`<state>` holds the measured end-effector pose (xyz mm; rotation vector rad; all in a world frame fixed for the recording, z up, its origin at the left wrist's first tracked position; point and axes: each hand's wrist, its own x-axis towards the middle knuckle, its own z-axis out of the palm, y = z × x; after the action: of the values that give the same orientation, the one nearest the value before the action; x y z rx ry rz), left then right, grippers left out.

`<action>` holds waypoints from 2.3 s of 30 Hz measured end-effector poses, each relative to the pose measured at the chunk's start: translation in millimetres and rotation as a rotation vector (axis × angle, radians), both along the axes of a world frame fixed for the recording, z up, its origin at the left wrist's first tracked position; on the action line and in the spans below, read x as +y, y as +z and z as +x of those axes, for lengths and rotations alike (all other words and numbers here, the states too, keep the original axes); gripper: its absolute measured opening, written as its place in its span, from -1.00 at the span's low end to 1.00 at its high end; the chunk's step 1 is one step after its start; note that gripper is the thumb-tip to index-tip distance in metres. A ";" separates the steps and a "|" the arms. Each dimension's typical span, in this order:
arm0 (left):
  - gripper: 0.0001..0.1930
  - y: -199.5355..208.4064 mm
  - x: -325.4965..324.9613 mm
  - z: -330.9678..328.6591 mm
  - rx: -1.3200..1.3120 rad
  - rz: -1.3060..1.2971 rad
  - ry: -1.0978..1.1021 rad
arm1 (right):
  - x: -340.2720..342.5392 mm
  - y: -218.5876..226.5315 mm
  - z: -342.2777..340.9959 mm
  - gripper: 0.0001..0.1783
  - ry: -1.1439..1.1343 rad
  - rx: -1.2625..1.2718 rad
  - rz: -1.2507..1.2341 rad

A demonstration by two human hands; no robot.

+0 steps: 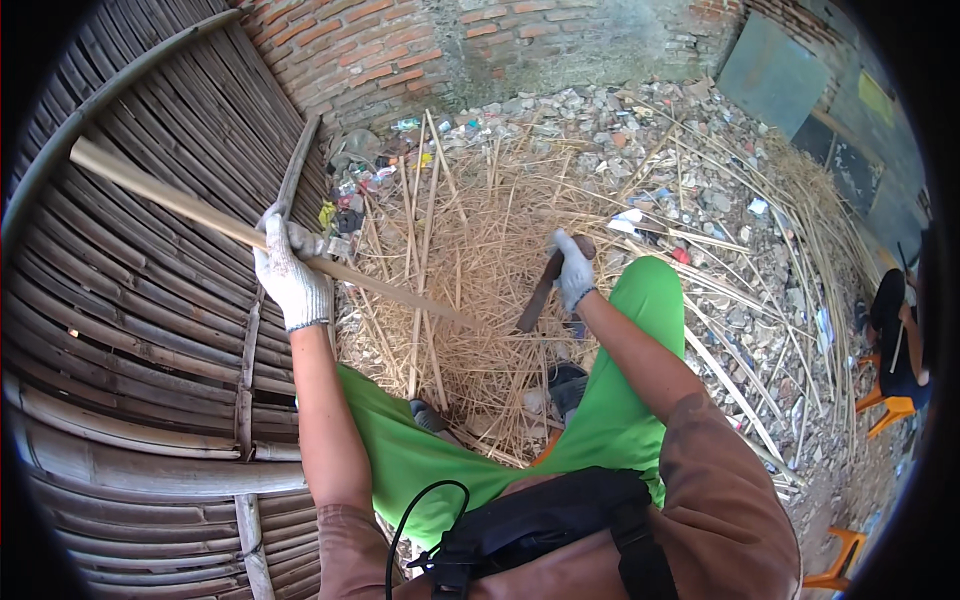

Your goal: The person whittles a long bamboo stick using a machete, removing thin shavings from the surface and ends.

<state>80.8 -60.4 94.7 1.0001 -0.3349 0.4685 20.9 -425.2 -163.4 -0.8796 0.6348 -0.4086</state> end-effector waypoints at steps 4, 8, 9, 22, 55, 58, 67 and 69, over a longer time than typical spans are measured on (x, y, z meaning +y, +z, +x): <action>-0.73 -0.4 12.6 8.2 -0.028 -0.101 0.151 | 2.8 7.8 -2.6 -0.52 0.127 0.100 -0.095; -0.73 -3.7 12.1 11.7 -0.046 -0.024 0.271 | 3.5 -3.5 3.4 -0.46 0.139 -0.077 -0.049; -0.72 -4.4 10.9 12.6 -0.046 -0.008 0.289 | 3.0 -9.0 6.1 -0.49 0.082 -0.079 -0.031; -0.60 -30.6 -21.8 16.3 0.024 0.575 0.292 | 1.7 -5.9 -4.8 -0.26 0.308 0.159 -0.441; -0.80 23.1 24.9 0.7 -0.041 0.098 0.583 | 19.2 10.4 -30.2 -0.55 1.690 0.803 -1.702; -0.83 18.0 32.0 6.2 -0.002 -0.023 0.474 | 23.7 4.4 -29.9 -0.59 1.742 0.847 -1.487; -0.74 -4.5 50.4 9.0 0.041 -0.189 -0.222 | 1.6 186.2 -79.7 -0.54 1.350 0.510 -1.418; -0.73 -4.5 46.8 6.9 0.019 -0.220 -0.316 | -7.0 229.4 -108.8 -0.56 1.150 0.378 -1.386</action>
<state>87.7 -13.6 90.2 0.7203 -0.4072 0.2030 -87.9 -432.2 66.0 -2.4729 -0.0097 0.4958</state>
